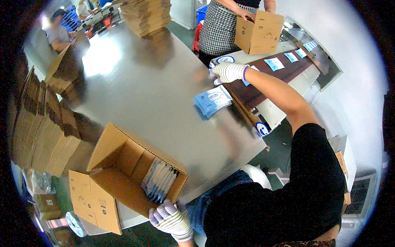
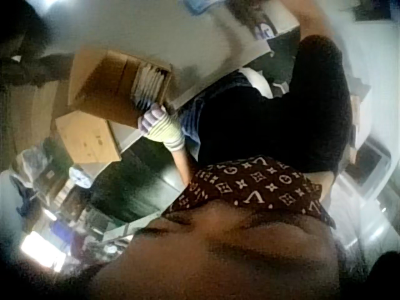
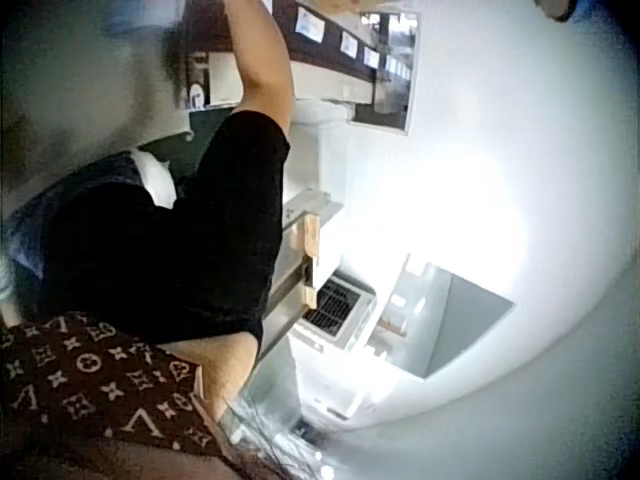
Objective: The person picks up packets from a conveyor belt and packs them into a cardboard box.
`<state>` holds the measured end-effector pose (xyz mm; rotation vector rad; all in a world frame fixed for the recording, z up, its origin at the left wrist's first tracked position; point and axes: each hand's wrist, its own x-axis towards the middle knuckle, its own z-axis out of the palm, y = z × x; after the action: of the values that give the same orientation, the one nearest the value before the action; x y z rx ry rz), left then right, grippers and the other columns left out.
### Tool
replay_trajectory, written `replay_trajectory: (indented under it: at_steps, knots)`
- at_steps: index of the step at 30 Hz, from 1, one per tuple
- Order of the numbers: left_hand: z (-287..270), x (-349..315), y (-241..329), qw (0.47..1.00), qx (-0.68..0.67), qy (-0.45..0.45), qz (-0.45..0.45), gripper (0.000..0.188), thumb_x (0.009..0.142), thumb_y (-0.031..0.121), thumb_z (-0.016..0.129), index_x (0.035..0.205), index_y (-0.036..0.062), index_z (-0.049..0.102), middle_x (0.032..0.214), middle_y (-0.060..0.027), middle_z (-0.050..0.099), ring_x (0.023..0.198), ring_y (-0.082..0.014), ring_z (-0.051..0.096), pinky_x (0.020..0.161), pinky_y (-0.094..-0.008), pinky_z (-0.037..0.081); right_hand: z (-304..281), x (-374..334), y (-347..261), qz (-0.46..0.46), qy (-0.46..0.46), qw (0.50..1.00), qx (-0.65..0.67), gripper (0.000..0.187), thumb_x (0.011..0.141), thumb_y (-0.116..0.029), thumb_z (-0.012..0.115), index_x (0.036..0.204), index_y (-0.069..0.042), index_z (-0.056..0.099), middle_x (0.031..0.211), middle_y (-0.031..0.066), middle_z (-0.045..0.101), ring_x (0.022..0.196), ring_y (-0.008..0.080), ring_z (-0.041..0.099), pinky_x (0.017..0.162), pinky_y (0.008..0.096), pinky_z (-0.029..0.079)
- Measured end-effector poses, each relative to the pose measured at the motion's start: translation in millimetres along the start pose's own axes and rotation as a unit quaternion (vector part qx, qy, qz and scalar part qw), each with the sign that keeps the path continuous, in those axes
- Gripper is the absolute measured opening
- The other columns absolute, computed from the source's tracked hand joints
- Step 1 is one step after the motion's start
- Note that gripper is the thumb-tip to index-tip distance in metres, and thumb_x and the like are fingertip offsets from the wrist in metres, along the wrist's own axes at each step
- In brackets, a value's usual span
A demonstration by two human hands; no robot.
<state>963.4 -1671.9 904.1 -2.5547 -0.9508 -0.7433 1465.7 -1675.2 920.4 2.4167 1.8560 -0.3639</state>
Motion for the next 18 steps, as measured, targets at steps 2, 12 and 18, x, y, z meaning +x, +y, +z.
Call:
replay_trajectory:
  at_steps: [2,12,18]
  knots:
    - [-0.7,0.4,0.2,1.000,0.000,0.001,-0.001,0.026,0.081,0.028,0.060,0.092,0.0085,0.047,0.074,-0.0059,0.045,0.068,-0.0233,0.049,0.082,-0.0451,0.042,-1.0,3.7,-0.8,0.010,-0.027,0.999,-0.016,0.032,0.080,-0.020,0.066,0.107,-0.002,0.061,0.095,0.0179,0.066,0.091,0.0328,0.063,0.080,0.0398,0.049]
    - [0.9,1.2,0.4,1.000,0.008,-0.002,-0.011,0.028,0.080,0.028,0.062,0.093,0.0095,0.046,0.075,-0.0064,0.045,0.067,-0.0234,0.048,0.085,-0.0456,0.042,-4.2,48.8,1.8,-0.028,-0.221,0.974,-0.032,0.061,0.068,-0.029,0.077,0.120,-0.005,0.055,0.111,0.0139,0.063,0.103,0.0289,0.059,0.089,0.0357,0.046]
    - [-3.8,6.8,1.6,1.000,-0.011,-0.002,-0.003,0.026,0.081,0.027,0.061,0.093,0.0097,0.046,0.074,-0.0062,0.045,0.067,-0.0230,0.049,0.084,-0.0445,0.042,120.8,72.6,81.0,-0.309,-0.211,0.877,-0.302,0.035,0.080,-0.017,0.059,0.107,0.005,0.056,0.090,0.0162,0.065,0.078,0.0273,0.062,0.071,0.0349,0.048]
